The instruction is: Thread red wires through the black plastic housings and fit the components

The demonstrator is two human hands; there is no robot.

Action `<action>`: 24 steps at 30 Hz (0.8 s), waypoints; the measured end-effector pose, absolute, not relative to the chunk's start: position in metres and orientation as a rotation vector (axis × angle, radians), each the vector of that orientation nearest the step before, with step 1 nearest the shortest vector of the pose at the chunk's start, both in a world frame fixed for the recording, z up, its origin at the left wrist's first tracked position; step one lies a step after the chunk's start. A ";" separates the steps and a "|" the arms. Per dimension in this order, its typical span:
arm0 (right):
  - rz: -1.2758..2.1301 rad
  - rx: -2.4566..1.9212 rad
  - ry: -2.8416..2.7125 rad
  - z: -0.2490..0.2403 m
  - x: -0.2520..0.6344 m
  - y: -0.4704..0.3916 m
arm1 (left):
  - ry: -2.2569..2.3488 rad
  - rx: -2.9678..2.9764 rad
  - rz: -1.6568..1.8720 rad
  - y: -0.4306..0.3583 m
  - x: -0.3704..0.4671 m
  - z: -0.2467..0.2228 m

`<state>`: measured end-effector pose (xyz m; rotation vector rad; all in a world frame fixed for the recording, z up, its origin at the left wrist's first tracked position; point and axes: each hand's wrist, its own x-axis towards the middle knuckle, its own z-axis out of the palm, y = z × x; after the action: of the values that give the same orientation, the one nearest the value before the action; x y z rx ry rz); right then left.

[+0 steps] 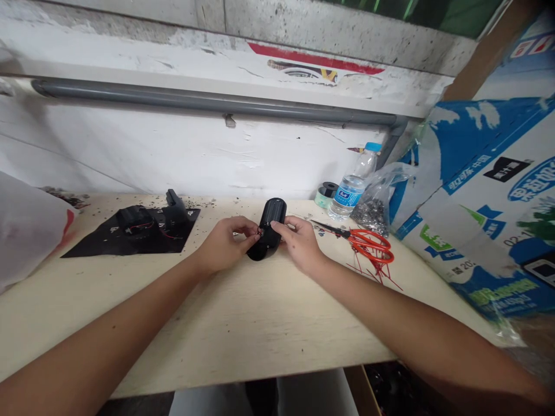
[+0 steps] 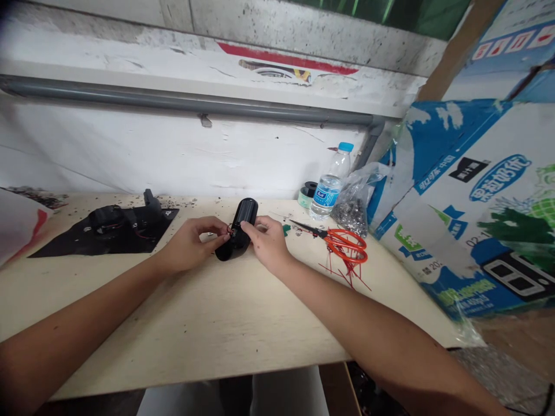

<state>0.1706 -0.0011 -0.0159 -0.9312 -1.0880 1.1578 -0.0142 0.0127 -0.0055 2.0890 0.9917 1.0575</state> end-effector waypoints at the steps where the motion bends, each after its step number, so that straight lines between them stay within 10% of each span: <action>1: 1.182 -0.919 -1.069 -0.016 0.171 -0.001 | 0.990 2.119 1.063 0.012 -0.015 -0.004; 24: 1.470 -0.889 -1.045 -0.010 0.176 -0.001 | 0.976 2.006 1.116 0.002 -0.010 0.008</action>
<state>0.1759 -0.0012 -0.0100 -0.8895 -1.0450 1.4705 -0.0103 0.0025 0.0079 2.0062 0.9764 1.1158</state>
